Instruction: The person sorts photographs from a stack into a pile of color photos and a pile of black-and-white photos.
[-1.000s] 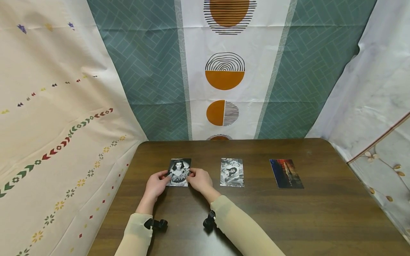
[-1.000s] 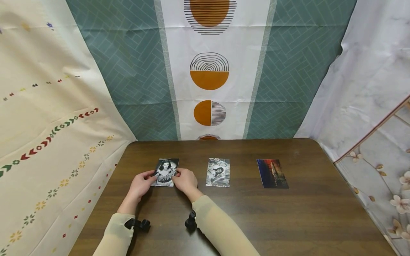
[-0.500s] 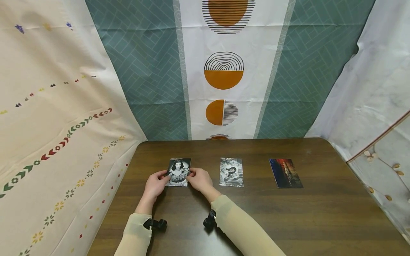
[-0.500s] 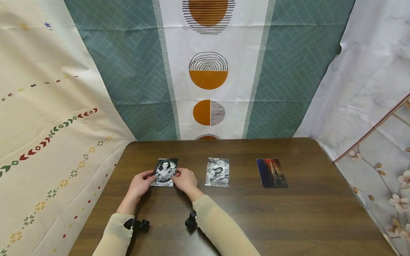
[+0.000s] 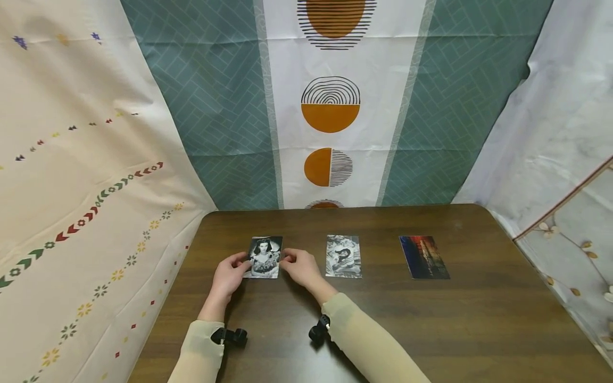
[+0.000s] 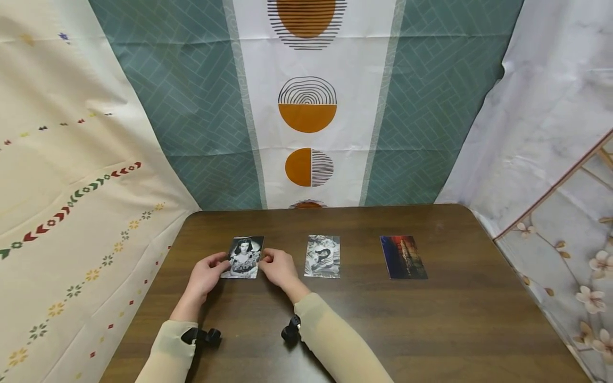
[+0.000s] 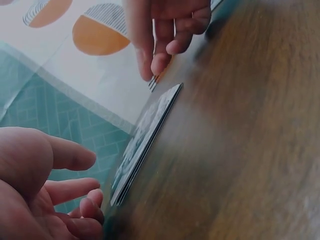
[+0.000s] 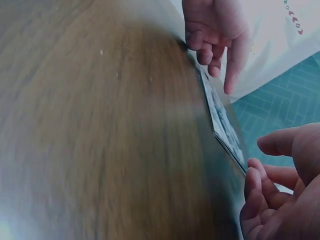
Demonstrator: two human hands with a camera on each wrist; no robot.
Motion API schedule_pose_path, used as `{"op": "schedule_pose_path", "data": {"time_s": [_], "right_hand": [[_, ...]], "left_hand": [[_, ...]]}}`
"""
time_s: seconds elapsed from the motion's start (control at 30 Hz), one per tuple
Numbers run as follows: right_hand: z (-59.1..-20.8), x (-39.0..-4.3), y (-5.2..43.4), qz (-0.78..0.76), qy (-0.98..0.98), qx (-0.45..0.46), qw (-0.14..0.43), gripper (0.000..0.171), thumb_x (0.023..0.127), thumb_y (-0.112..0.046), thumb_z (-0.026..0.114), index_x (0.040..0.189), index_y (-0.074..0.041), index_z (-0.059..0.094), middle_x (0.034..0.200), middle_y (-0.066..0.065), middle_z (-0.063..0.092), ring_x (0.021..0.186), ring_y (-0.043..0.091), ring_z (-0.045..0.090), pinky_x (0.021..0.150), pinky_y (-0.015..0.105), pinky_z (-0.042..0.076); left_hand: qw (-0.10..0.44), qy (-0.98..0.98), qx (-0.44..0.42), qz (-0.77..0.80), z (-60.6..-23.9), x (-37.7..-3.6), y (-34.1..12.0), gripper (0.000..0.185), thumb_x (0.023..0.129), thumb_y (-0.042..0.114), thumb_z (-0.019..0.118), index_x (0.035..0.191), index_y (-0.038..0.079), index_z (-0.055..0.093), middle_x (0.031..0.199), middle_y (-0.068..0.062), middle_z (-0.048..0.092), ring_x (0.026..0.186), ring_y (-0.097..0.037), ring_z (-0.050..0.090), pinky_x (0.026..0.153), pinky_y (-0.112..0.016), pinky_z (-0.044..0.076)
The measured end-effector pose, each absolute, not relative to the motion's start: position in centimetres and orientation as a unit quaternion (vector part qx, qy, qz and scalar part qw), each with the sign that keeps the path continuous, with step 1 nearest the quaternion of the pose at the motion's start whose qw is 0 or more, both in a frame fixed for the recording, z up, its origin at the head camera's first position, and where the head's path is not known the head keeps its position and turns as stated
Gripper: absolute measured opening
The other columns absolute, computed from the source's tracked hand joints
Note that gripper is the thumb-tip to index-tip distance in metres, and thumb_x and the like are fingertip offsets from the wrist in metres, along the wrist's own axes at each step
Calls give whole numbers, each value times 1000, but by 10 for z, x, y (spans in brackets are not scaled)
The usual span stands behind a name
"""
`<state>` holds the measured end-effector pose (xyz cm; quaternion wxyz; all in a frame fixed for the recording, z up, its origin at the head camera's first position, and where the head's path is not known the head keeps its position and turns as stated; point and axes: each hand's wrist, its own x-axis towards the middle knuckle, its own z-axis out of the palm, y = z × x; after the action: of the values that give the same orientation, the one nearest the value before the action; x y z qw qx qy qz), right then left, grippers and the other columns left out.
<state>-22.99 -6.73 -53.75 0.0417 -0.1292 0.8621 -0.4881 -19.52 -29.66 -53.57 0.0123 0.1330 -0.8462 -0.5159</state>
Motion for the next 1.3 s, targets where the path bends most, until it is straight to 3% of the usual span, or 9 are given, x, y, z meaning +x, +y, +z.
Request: {"op": "schedule_pose_path", "data": {"time_s": [0.23, 0.4, 0.67, 1.13, 1.3], "right_hand": [[-531, -230, -42, -501, 854, -137, 27, 44, 97, -15, 73, 138, 0, 70, 103, 3, 76, 99, 23, 71, 90, 41, 55], [-528, -231, -22, -523, 842, -128, 31, 43, 99, -15, 73, 139, 2, 70, 105, 5, 76, 97, 21, 71, 82, 36, 55], [-518, -230, 18, -525, 844, -106, 42, 44, 101, -17, 71, 141, 0, 68, 111, 6, 75, 108, 28, 69, 86, 41, 55], [-530, -232, 88, -489, 871, -45, 8, 44, 100, -16, 72, 141, 0, 69, 110, 8, 76, 105, 30, 71, 81, 41, 55], [-537, -232, 109, -483, 875, -20, 9, 44, 100, -15, 71, 141, 0, 68, 115, 12, 76, 110, 32, 70, 94, 50, 55]], "left_hand": [[37, -839, 125, -528, -529, -195, -285, 43, 105, 16, 65, 144, -1, 65, 107, -11, 58, 100, -26, 52, 74, -29, 42], [58, -838, 99, -533, -526, -197, -266, 39, 104, 13, 66, 140, -1, 67, 103, -9, 58, 90, -23, 51, 66, -26, 40], [52, -842, 52, -534, -523, -200, -214, 36, 101, 12, 68, 135, -1, 72, 99, -9, 62, 72, -16, 50, 56, -26, 40], [7, -850, -33, -525, -536, -215, -124, 36, 98, 12, 70, 129, -4, 74, 94, -5, 66, 80, -14, 55, 75, -33, 46], [-6, -851, -31, -524, -539, -220, -108, 37, 98, 12, 68, 130, -4, 73, 93, -3, 64, 82, -16, 54, 76, -34, 45]]}}
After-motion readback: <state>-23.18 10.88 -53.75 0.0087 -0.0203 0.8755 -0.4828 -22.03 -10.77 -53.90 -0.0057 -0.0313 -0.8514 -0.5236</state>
